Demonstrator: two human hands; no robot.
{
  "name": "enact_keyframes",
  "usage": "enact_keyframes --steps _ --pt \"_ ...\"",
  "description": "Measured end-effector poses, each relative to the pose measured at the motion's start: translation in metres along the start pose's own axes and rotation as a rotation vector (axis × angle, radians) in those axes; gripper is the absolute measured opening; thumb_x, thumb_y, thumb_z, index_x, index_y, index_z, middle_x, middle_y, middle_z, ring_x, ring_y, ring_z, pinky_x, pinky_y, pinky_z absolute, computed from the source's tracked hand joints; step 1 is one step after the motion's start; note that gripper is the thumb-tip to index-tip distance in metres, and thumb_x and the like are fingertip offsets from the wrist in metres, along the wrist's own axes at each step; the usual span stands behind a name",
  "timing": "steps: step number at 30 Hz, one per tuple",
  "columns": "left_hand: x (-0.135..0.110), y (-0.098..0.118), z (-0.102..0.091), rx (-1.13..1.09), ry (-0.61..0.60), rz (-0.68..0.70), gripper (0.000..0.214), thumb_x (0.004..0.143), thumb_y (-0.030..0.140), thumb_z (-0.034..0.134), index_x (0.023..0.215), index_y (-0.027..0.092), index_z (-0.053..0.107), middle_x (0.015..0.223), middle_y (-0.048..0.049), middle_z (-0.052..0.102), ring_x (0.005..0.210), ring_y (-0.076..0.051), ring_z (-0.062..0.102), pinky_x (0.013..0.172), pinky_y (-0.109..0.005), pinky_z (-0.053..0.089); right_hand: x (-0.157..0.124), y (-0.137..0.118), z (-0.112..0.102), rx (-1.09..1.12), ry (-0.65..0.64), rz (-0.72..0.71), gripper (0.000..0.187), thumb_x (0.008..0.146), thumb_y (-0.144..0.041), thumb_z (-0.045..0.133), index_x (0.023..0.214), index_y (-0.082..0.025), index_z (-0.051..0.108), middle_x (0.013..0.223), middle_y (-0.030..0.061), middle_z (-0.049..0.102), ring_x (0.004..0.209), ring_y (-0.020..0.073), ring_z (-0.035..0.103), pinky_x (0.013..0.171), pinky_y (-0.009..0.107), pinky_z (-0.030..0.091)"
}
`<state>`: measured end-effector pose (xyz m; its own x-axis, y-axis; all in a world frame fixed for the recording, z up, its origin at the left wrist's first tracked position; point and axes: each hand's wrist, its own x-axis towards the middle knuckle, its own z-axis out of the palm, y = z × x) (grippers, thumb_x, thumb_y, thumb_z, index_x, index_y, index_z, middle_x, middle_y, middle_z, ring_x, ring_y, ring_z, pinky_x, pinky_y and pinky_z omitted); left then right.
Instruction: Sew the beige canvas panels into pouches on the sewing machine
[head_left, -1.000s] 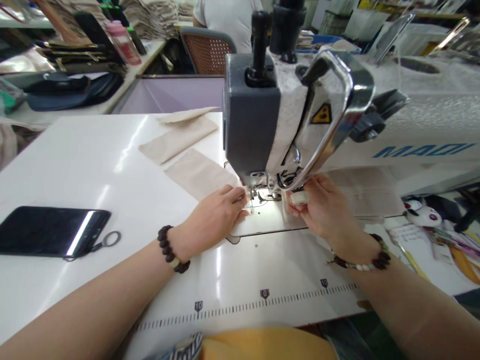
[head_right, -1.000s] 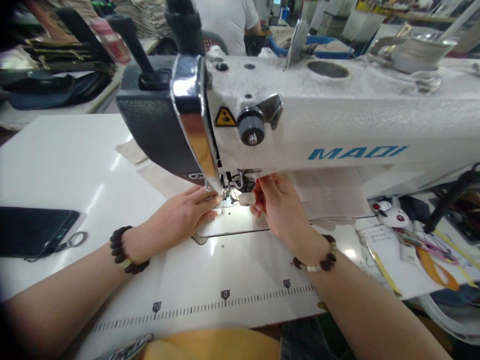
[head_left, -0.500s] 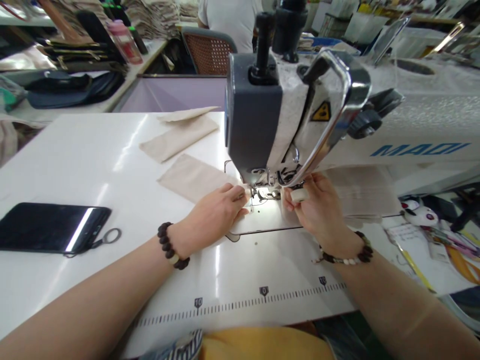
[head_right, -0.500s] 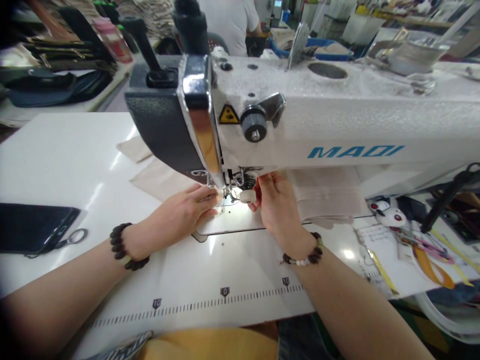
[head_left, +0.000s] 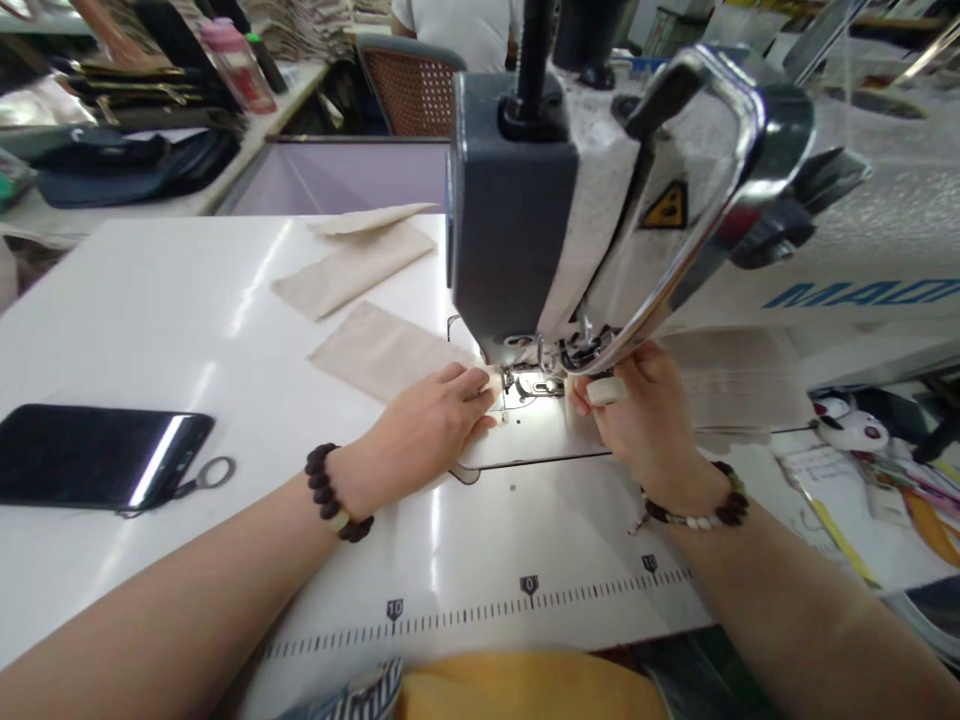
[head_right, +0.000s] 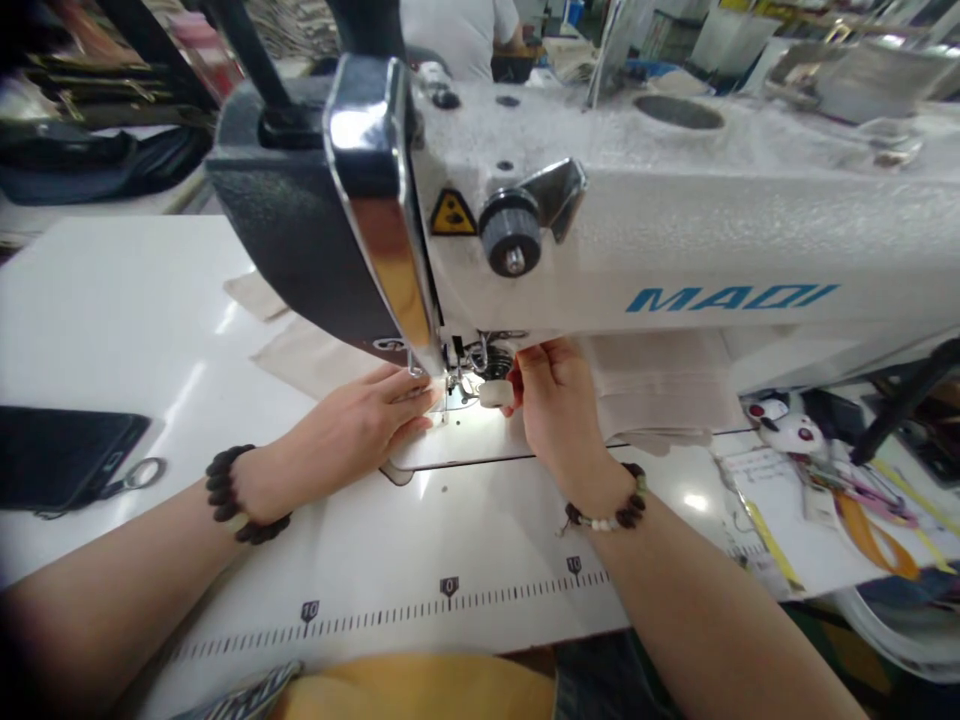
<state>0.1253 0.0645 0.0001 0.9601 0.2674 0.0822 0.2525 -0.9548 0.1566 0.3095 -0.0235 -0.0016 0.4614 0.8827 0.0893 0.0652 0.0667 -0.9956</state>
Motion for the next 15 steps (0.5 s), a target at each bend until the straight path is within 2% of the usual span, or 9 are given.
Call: enact_keyframes --steps 3,10,15 --pt "-0.0008 0.0 0.0002 -0.01 0.007 0.014 0.021 0.093 0.024 0.042 0.097 0.012 0.059 0.099 -0.0092 0.056 0.091 -0.021 0.052 0.081 -0.034 0.045 -0.0004 -0.0009 0.0027 0.094 0.059 -0.014 0.027 0.084 -0.037 0.047 0.062 -0.024 0.039 0.05 -0.0061 0.042 0.039 0.0085 0.039 0.037 0.024 0.032" --pt "-0.0018 -0.0003 0.0015 -0.022 -0.008 0.017 0.022 0.093 0.024 0.042 0.1 0.012 0.058 0.106 -0.0108 0.056 0.098 -0.022 0.051 0.085 -0.035 0.045 -0.0006 -0.003 0.0039 0.182 0.052 -0.008 0.025 0.082 -0.032 0.051 0.06 -0.023 0.042 0.05 -0.0057 0.044 0.039 0.0082 0.038 0.036 0.023 0.032" --pt "-0.0021 0.0039 -0.0013 0.008 -0.015 0.035 0.021 0.093 0.024 0.042 0.096 0.012 0.059 0.101 -0.0106 0.056 0.093 -0.021 0.051 0.082 -0.034 0.045 -0.0007 -0.0034 0.0037 0.208 0.049 0.018 0.023 0.079 -0.034 0.052 0.06 -0.023 0.045 0.049 -0.0056 0.044 0.04 0.0088 0.039 0.036 0.024 0.033"
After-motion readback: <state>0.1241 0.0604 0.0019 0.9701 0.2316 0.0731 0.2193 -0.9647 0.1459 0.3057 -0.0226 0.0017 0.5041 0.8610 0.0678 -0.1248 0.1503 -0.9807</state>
